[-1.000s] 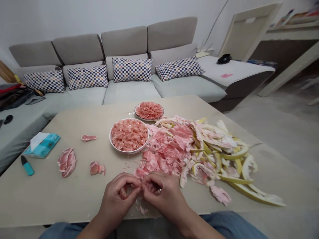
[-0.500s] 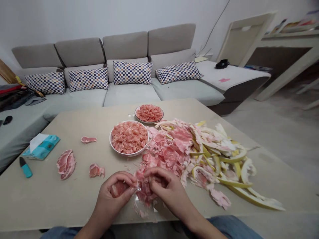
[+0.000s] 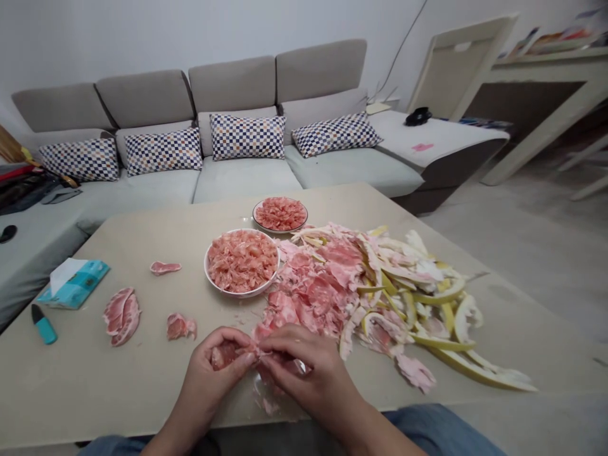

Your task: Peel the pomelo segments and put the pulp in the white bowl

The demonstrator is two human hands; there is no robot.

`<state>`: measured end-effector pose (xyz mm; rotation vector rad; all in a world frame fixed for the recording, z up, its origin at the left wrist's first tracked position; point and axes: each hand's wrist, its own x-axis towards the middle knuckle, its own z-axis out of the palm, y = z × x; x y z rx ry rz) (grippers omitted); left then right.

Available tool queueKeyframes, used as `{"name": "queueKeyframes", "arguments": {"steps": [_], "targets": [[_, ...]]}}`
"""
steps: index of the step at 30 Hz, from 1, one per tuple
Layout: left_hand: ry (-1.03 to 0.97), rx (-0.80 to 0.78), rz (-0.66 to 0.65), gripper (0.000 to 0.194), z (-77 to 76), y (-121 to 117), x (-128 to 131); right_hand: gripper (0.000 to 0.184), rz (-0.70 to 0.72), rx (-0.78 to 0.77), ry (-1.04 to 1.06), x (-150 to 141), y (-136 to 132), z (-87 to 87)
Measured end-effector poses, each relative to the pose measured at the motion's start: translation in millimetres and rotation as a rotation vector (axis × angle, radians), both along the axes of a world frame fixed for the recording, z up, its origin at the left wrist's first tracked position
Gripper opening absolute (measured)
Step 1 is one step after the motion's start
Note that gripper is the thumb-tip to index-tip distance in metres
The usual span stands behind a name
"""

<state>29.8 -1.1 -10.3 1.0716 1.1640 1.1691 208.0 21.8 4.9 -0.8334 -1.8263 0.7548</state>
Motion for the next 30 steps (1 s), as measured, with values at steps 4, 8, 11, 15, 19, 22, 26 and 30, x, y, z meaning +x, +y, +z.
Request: {"name": "queueKeyframes", "arguments": {"steps": [4,8,11,15,19,22,26,30], "targets": [[0.119,0.021,0.027,0.013,-0.7,0,3,0.015,-0.004,0.069,-0.046,0,-1,-5.5],[0.202,0.013,0.017,0.013,-1.0,-1,4,0.013,-0.037,0.135,-0.17,1,-2,-10.0],[0.207,-0.026,0.002,0.016,-2.0,-2,4,0.013,-0.083,0.124,-0.24,-1,-4,-12.7],[0.115,-0.062,-0.05,0.016,-2.6,-2,4,0.014,-0.105,0.008,-0.199,-3,-4,-9.2],[-0.022,-0.08,-0.098,0.014,-1.2,-2,3,0.013,-0.029,-0.142,-0.107,0,-1,1.3],[-0.076,-0.095,-0.103,0.014,0.7,-2,1,0.021,0.009,-0.166,-0.051,3,0,6.4],[-0.087,-0.117,-0.084,0.015,2.3,-1,0,0.017,0.03,-0.15,-0.046,4,-1,4.6],[0.018,-0.074,-0.059,0.014,1.4,-1,0,0.013,0.067,-0.107,-0.086,4,-1,-0.6]]}}
